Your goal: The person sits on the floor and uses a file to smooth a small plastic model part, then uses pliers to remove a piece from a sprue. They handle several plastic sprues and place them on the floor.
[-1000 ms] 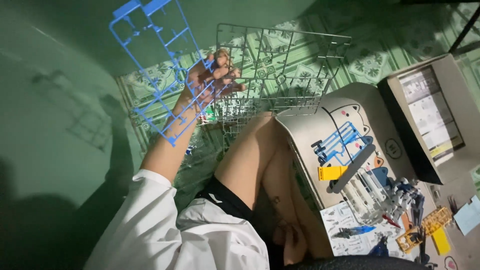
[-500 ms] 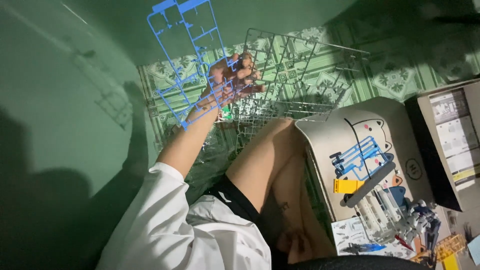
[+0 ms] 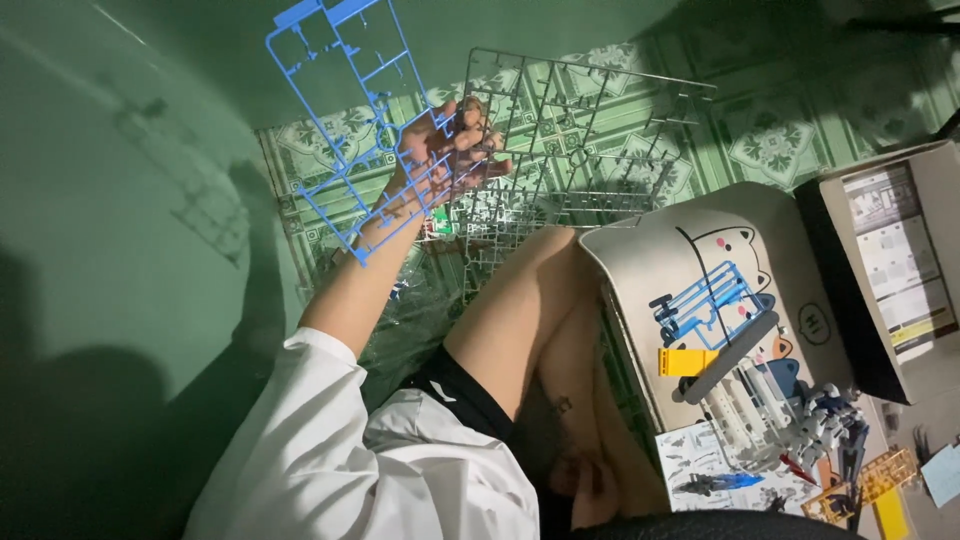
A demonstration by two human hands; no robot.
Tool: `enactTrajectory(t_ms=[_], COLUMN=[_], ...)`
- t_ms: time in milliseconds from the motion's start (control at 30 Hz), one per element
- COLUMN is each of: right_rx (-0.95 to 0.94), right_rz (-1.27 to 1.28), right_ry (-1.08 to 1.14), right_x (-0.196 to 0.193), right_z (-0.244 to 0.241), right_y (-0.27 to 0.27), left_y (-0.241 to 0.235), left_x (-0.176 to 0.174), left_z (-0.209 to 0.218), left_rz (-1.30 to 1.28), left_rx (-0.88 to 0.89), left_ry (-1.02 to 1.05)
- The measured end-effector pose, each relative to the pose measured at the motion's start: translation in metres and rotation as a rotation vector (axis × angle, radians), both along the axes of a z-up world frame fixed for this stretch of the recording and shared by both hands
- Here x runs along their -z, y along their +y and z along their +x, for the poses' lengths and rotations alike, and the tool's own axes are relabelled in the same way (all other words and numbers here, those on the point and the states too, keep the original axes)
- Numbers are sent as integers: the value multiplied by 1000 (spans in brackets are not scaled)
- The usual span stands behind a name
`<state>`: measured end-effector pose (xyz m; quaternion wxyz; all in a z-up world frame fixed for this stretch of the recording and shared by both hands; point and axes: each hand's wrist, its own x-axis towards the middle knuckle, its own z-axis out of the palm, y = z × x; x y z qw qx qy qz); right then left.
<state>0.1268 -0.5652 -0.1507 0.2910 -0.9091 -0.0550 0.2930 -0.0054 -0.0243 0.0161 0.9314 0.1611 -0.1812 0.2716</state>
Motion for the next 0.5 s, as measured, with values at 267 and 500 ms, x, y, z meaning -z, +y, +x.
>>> enactTrajectory(t_ms=[267,500], right_rx=[-47,123], right_rz=[0,83], right_ry=[-130,93], right_x=[38,-38], right_z=[8,-10], right_y=[-23,20], left_y=[4,5], left_x=[10,11], left_z=[2,1], left_rz=[3,16], left_rx=[18,8], left_ry=[-27,-13])
